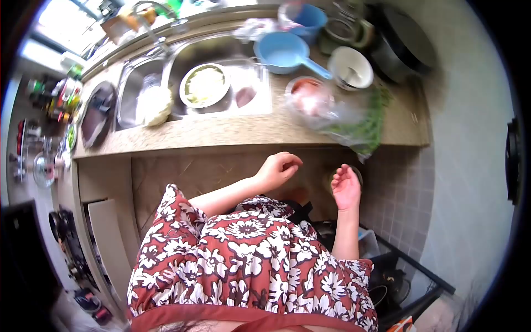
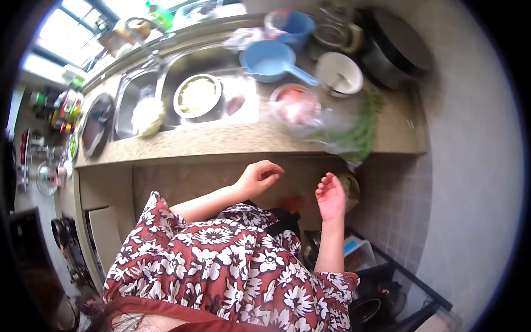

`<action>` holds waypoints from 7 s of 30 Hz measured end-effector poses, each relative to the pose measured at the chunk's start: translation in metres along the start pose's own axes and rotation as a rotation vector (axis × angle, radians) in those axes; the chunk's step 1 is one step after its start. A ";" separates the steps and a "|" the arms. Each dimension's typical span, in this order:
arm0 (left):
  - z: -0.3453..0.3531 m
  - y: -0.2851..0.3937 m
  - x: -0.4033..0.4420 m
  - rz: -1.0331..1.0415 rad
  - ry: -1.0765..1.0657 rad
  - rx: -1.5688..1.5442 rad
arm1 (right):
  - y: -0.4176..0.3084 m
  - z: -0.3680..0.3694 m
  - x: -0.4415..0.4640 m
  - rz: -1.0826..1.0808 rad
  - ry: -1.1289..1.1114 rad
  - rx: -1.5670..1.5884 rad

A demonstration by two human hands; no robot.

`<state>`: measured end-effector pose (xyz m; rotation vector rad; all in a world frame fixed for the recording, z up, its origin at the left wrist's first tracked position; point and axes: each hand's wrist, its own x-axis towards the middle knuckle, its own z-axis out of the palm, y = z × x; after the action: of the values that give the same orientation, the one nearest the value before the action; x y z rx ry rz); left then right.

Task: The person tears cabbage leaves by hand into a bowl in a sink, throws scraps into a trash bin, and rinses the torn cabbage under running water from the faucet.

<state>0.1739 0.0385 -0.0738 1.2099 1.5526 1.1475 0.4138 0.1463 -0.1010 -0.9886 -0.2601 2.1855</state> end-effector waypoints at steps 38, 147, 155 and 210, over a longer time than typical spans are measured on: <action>-0.301 -0.063 0.158 -0.355 0.381 0.103 | 0.086 0.309 0.228 -0.288 -0.609 -1.150; -0.226 -0.016 0.090 -0.443 0.566 -0.373 | 0.099 0.273 0.176 -0.807 -0.192 -1.380; -0.241 -0.023 0.089 -0.386 0.405 -0.587 | 0.090 0.280 0.191 -0.220 -0.054 -1.024; -0.224 0.079 0.130 0.270 0.541 0.473 | 0.015 0.280 0.127 0.230 -0.236 -0.033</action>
<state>-0.0478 0.1389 0.0448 1.5329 2.2080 1.4100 0.1467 0.2504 0.0115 -0.8104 -0.3053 2.5199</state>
